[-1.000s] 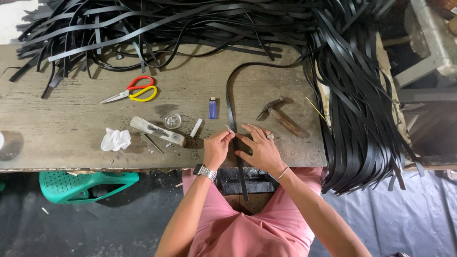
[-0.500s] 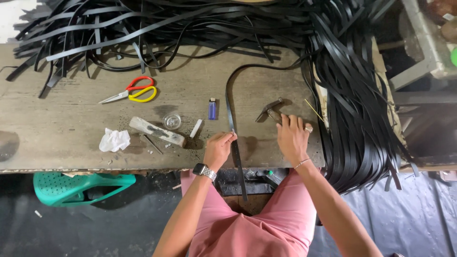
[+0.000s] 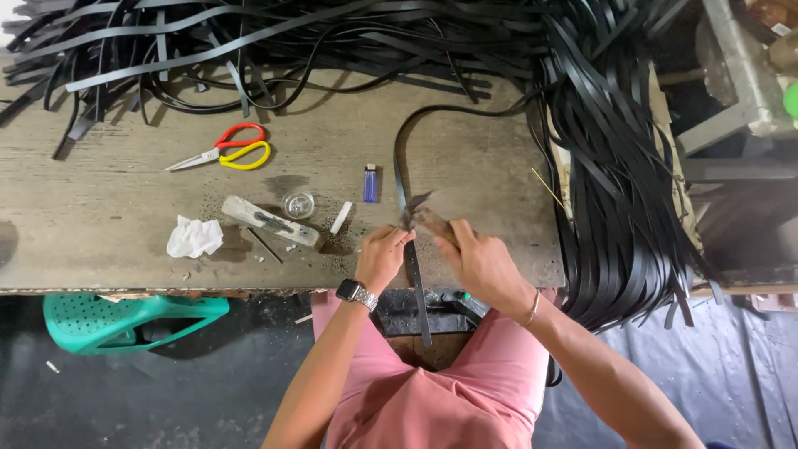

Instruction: Punching a series of holes into a long black leather strip using a hand punch and a hammer on a workshop table.

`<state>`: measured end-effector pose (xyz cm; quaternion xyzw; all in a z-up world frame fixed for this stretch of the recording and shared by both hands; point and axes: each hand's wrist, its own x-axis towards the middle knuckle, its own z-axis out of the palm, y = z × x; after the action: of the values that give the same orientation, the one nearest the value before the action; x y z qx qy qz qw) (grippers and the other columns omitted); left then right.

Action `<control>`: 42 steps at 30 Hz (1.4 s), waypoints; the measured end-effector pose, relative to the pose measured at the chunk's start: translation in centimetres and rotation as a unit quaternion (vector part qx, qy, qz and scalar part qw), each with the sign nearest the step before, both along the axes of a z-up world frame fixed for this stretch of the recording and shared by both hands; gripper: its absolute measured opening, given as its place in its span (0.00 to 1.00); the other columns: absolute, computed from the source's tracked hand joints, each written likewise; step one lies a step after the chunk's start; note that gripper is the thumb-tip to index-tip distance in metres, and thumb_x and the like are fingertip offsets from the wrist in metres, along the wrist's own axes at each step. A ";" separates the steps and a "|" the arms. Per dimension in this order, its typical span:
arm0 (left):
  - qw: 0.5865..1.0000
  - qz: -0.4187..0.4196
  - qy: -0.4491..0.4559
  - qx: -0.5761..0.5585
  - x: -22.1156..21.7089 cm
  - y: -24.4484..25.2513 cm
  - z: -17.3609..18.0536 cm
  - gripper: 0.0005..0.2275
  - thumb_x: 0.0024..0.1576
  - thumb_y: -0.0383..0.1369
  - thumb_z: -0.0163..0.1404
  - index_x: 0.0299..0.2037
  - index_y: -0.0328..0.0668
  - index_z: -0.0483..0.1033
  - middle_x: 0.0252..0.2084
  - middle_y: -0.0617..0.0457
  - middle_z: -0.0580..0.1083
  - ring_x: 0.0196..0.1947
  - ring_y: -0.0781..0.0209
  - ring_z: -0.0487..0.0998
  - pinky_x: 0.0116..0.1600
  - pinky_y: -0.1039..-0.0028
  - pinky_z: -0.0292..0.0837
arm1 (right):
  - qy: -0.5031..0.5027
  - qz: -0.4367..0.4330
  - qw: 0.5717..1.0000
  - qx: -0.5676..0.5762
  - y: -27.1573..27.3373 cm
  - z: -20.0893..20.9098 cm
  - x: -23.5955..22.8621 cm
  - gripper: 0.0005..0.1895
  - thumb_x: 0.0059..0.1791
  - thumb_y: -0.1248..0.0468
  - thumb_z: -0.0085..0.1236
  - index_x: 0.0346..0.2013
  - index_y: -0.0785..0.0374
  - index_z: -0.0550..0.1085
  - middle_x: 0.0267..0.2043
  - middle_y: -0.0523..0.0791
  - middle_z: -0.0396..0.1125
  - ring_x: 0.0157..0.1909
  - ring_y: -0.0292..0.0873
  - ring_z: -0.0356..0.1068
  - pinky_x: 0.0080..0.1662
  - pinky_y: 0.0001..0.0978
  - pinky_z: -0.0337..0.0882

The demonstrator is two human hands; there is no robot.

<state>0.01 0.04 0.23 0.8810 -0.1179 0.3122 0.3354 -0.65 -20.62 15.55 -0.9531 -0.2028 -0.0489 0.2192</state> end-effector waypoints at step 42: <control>0.934 0.050 0.207 -0.286 -0.1 0.6 6.6 0.10 0.63 0.35 0.50 0.30 0.47 0.79 0.20 0.56 0.79 0.21 0.63 0.82 0.38 0.74 0.76 | -0.087 0.129 0.987 0.025 2.1 -7.3 2.3 0.23 0.45 0.47 0.64 0.53 0.45 0.78 0.61 0.38 0.64 0.64 0.47 0.63 0.44 0.52 0.75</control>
<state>-0.11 0.69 6.83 0.7976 0.0923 0.1598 0.5742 1.69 -18.54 8.29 -0.9052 -0.3414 -0.1079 0.2290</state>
